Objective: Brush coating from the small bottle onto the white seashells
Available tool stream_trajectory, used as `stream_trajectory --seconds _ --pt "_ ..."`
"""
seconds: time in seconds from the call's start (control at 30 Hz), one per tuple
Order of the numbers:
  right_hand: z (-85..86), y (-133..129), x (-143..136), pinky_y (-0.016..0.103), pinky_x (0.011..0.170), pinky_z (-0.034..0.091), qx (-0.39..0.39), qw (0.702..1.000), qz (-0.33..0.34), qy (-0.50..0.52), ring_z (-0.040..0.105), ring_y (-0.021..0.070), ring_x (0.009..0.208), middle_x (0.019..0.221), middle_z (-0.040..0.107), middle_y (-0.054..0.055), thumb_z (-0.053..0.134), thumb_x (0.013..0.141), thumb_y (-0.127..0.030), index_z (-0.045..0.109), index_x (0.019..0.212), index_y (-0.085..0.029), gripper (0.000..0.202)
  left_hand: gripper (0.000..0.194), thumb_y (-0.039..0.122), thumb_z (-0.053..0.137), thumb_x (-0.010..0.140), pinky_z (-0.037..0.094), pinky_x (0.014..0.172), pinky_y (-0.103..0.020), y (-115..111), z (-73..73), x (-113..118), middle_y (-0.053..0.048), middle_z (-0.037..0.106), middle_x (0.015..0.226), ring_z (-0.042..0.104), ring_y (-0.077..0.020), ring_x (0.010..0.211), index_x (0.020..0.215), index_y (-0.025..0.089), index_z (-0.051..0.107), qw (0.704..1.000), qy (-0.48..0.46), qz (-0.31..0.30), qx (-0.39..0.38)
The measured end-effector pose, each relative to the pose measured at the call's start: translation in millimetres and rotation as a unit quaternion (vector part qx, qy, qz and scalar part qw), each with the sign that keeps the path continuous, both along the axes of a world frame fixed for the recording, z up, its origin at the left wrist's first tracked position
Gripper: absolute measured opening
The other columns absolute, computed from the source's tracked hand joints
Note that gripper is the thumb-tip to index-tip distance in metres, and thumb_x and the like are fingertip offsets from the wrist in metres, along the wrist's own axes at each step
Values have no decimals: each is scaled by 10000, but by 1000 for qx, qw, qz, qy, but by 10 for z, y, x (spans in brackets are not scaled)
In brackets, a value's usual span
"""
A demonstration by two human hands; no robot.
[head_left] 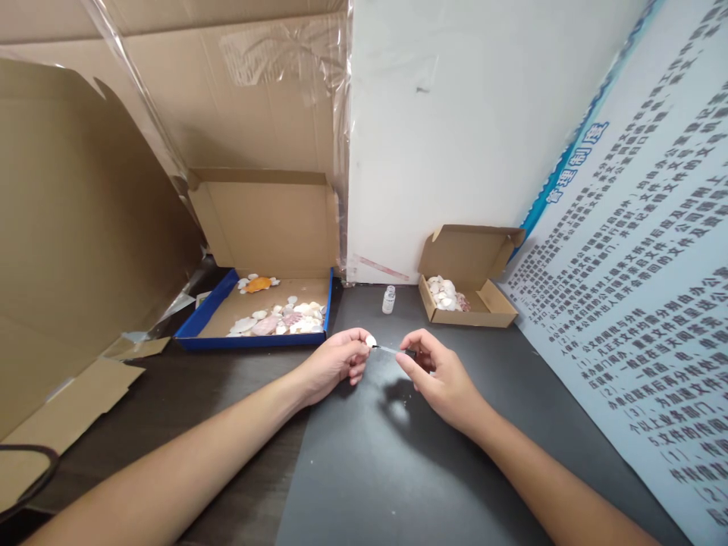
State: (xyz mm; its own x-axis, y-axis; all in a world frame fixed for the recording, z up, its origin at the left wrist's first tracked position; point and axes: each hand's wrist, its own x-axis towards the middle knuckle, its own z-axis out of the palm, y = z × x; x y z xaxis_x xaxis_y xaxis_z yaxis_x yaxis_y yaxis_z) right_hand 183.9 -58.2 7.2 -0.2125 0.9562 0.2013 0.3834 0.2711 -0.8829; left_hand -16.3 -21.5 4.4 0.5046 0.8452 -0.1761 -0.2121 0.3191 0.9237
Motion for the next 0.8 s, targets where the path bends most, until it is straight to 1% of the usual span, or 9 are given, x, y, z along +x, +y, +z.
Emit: stream_trajectory --seconds 0.07,0.23,0.4,0.6,0.73,0.8 --pt "6 -4 -1 236 514 335 14 1000 -11 -17 430 112 527 619 430 -67 570 909 -366 513 906 -214 162 123 208 615 751 304 442 -191 1 -4 2 82 383 565 340 -54 444 815 181 513 1000 2 -2 0" --pt "3 -13 1 237 509 341 -3 1000 18 0 431 108 518 649 458 -58 551 915 -385 508 929 -215 175 128 206 605 750 310 443 -195 5 -21 -7 82 388 570 349 -56 444 828 183 505 1000 3 -11 -2" --pt "8 -2 5 239 520 322 39 998 -32 -46 401 114 525 590 399 -74 577 893 -338 512 884 -213 141 112 219 601 765 308 444 -195 7 -20 -8 81 385 569 348 -52 444 823 177 515 1000 6 -12 -1" --pt "35 -27 9 246 534 358 22 1000 6 -9 441 121 545 635 447 -52 512 926 -370 525 900 -210 163 122 227 612 766 315 447 -193 -4 -3 0 81 393 569 360 -52 449 820 180 513 1000 9 -16 0" --pt "26 -17 5 239 527 341 39 998 -25 -34 416 114 529 606 411 -69 570 887 -333 515 888 -210 135 130 240 623 761 314 441 -187 -18 20 4 86 386 557 357 -47 439 815 175 524 1000 16 -14 5" --pt "24 -10 8 236 524 336 44 997 -39 -43 413 114 526 593 399 -73 577 880 -325 517 886 -210 130 147 258 637 769 319 433 -186 -15 27 8 84 415 559 356 -43 427 814 172 527 1000 22 -14 12"
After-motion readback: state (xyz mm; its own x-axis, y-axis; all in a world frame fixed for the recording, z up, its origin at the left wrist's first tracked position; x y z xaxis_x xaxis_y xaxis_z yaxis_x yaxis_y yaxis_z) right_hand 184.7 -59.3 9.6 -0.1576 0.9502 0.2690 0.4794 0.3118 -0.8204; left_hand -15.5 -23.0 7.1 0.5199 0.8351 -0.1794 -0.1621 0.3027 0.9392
